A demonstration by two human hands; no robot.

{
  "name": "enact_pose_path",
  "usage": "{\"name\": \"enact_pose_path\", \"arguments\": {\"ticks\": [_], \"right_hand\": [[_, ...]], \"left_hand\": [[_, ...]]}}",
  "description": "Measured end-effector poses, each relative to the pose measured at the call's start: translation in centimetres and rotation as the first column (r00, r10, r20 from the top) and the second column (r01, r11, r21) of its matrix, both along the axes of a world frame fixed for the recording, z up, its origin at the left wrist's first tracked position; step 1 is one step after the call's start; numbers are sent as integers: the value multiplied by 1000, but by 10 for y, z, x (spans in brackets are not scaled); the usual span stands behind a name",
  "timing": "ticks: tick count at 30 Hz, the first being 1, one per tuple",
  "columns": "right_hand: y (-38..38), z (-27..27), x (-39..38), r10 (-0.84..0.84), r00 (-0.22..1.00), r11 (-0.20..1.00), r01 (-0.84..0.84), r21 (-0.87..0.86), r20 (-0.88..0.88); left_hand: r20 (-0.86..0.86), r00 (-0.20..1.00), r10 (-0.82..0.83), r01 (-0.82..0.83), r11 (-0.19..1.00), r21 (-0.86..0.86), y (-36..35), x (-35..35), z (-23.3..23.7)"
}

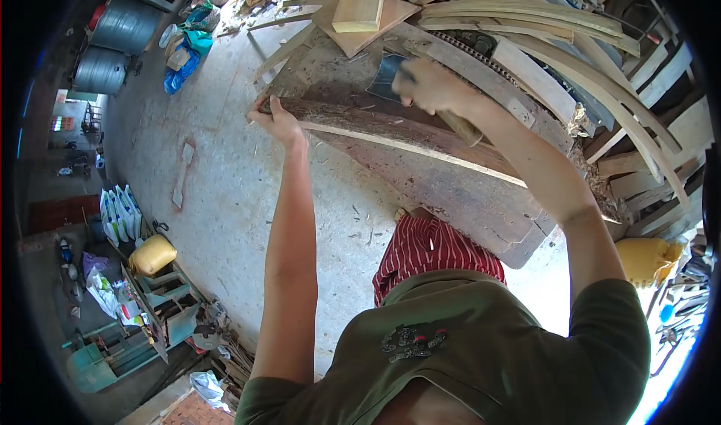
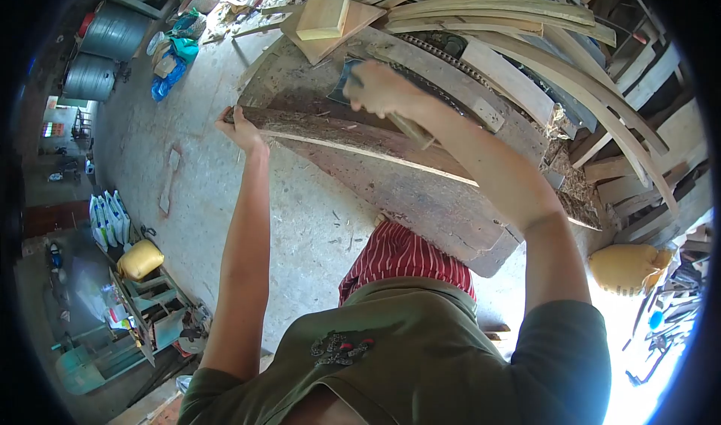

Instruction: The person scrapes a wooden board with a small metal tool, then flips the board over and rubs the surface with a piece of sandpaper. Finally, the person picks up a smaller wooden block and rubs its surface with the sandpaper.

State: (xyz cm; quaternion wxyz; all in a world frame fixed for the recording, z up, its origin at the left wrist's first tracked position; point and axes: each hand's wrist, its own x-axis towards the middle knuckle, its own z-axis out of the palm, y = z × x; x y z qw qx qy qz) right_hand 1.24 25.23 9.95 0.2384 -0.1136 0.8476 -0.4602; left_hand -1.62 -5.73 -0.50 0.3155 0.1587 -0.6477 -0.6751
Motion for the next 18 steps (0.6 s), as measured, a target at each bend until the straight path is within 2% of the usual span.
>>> {"name": "enact_pose_path", "arguments": {"ticks": [2,3,5,6,8,10,11,13,14,15,16,17,18], "right_hand": [[5,23,-10,-186,977,982,181,-52,-103],[3,29,-10,-180,978,983,175,-51,-103],[-2,40,-8,-68,971,996,78,36,-228],[-7,35,-5,-66,969,996,78,41,-237],[-26,7,-2,177,983,968,-163,189,-56],[-39,-14,-6,170,985,972,-160,173,-40],[-45,-26,-7,158,987,975,-153,158,-15],[-59,-52,-17,41,957,996,-16,86,-287],[-69,-64,-25,16,954,998,3,63,-298],[-71,-31,-17,-10,990,998,20,63,-143],[-78,-35,-22,3,960,999,6,31,-279],[-76,-12,-19,-52,984,998,44,-49,-172],[-76,5,-16,-151,950,987,129,-94,-274]], "left_hand": [[22,1000,17,-16,999,-38,-1,5,-2],[48,999,24,-22,999,-38,1,5,-1],[63,998,26,-24,999,-32,5,4,5],[63,998,29,-25,998,-52,3,3,2],[54,998,34,-30,997,-74,1,2,1],[37,999,26,-24,999,-48,0,2,-3],[41,999,15,-13,999,-47,-5,0,-6],[-36,995,96,-100,983,-154,-15,-12,-25],[10,993,115,-111,976,-187,-7,-8,-16],[54,991,126,-111,970,-218,-4,0,-5],[56,990,128,-115,975,-190,-10,-5,-12],[45,994,98,-92,989,-116,-5,-2,-4],[23,997,69,-67,996,-65,1,-2,1]]}}
